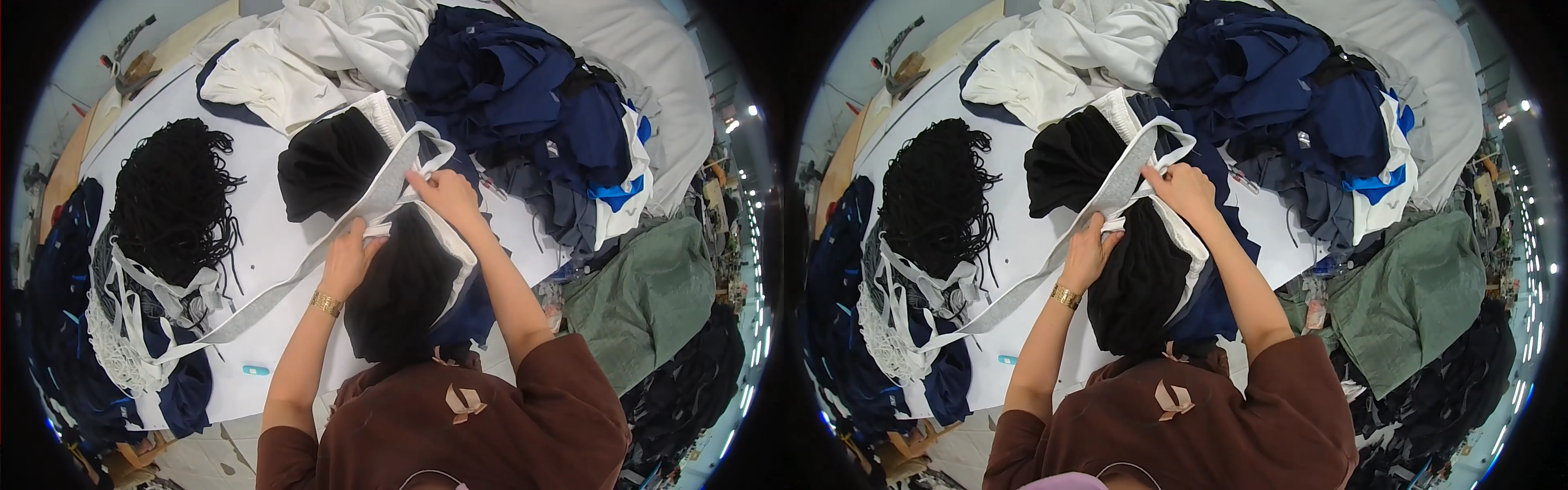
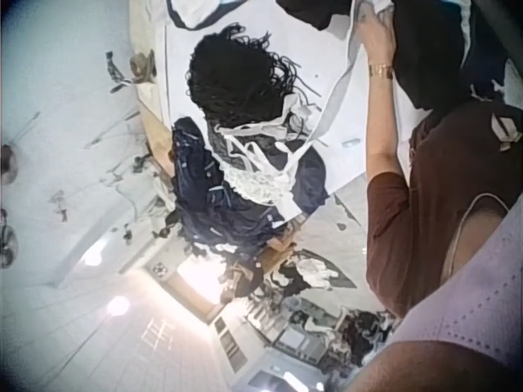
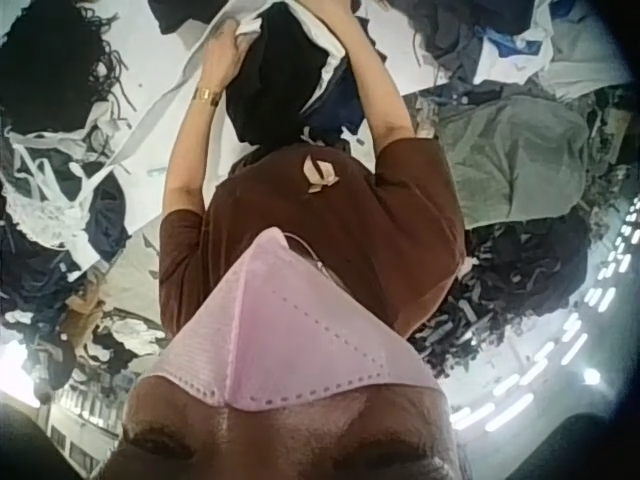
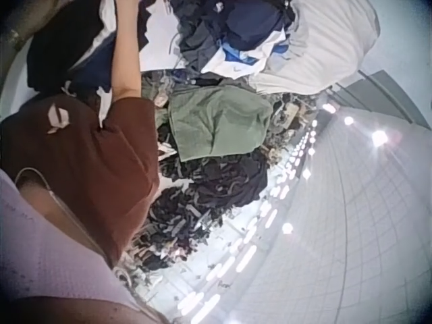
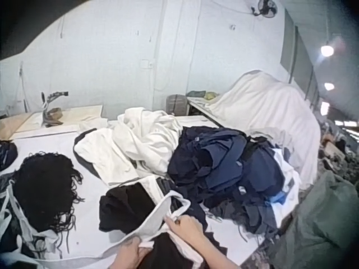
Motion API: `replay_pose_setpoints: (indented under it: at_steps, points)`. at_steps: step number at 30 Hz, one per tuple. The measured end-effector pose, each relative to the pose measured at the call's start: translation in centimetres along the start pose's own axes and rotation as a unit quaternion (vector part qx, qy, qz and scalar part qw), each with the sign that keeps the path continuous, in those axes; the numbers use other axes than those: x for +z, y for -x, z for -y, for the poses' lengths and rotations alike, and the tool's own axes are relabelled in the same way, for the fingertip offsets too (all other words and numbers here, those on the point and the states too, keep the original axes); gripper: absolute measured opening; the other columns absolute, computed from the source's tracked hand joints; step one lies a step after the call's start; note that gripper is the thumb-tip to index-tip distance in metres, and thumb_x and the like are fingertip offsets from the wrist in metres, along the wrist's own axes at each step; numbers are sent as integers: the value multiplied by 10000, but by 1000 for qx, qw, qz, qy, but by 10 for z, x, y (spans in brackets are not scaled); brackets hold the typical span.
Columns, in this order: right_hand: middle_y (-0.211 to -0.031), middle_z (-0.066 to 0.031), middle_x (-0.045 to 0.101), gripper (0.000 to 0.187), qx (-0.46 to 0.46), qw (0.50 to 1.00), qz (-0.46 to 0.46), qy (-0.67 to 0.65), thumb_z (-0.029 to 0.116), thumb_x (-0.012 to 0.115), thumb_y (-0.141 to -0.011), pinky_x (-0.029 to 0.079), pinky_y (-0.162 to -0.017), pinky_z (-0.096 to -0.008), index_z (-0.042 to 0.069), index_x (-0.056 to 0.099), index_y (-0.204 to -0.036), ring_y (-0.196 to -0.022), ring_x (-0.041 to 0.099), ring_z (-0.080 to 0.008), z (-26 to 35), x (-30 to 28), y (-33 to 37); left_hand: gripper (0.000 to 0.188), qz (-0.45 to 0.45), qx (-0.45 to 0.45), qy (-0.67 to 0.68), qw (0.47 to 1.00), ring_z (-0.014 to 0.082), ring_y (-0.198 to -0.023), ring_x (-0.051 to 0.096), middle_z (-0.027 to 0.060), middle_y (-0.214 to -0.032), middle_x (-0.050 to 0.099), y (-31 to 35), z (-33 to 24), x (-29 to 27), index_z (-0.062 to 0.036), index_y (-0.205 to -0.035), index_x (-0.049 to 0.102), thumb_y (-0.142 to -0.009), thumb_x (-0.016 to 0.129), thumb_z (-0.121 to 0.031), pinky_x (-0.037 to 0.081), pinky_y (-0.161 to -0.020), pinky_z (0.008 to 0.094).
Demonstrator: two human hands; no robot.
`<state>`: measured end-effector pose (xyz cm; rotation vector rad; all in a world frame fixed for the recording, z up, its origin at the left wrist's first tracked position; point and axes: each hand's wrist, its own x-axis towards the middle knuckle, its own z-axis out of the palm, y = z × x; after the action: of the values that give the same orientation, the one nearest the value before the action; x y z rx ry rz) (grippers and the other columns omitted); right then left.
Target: Sorting and bundling blue shorts with fabric strips at a large workbench in a garment factory.
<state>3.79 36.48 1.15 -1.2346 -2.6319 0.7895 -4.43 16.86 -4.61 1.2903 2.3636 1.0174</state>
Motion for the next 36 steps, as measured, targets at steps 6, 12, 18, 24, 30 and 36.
replay_pose_setpoints:
  at_steps: [6,12,18,24,30,36]
  points:
    - [-700,-112,634,380,28,944,-7,-327,305,477,-888,460,-626,-321,-2,636,-732,-697,622,-223,-11,11,4,412,26,-20,-4,999,428,-749,564,252,-748,588,-3,-1,-12,6,-939,436,-794,629,-327,454,-636,458]
    - [-699,-22,535,284,116,609,64,-782,306,368,-953,414,-790,-315,103,514,-817,-696,507,-167,-5,1,14,288,94,101,-48,989,411,-760,573,232,-750,596,-20,11,-67,26,-892,541,-734,657,-186,473,-660,431]
    - [-449,47,239,486,234,520,-87,-817,494,307,-924,142,-384,-259,134,403,-613,-375,190,-98,10,-13,-8,143,30,208,98,973,250,-748,531,125,-816,546,-37,-30,-61,-29,-915,575,-783,583,-83,422,-703,297]
    - [-464,43,266,439,273,563,-262,-735,477,392,-901,163,-362,-250,137,414,-624,-376,216,-92,20,3,-37,150,8,157,393,906,125,-715,516,57,-751,556,-42,-55,-1,-20,-905,557,-893,484,-150,388,-665,263]
    - [-559,-102,517,436,289,654,-510,-478,365,445,-887,348,-358,-344,19,528,-633,-416,479,-226,-63,26,-94,229,36,95,415,904,151,-523,518,90,-534,524,-40,-61,-2,4,-687,561,-822,607,-175,394,-516,304]
    - [-768,-308,594,499,341,780,-488,-193,343,460,-865,468,-707,-477,-103,604,-696,-764,596,-444,-67,68,-112,353,-115,69,405,904,61,-502,424,-10,-499,444,26,-13,-1,-6,-544,465,-831,626,-135,317,-440,228]
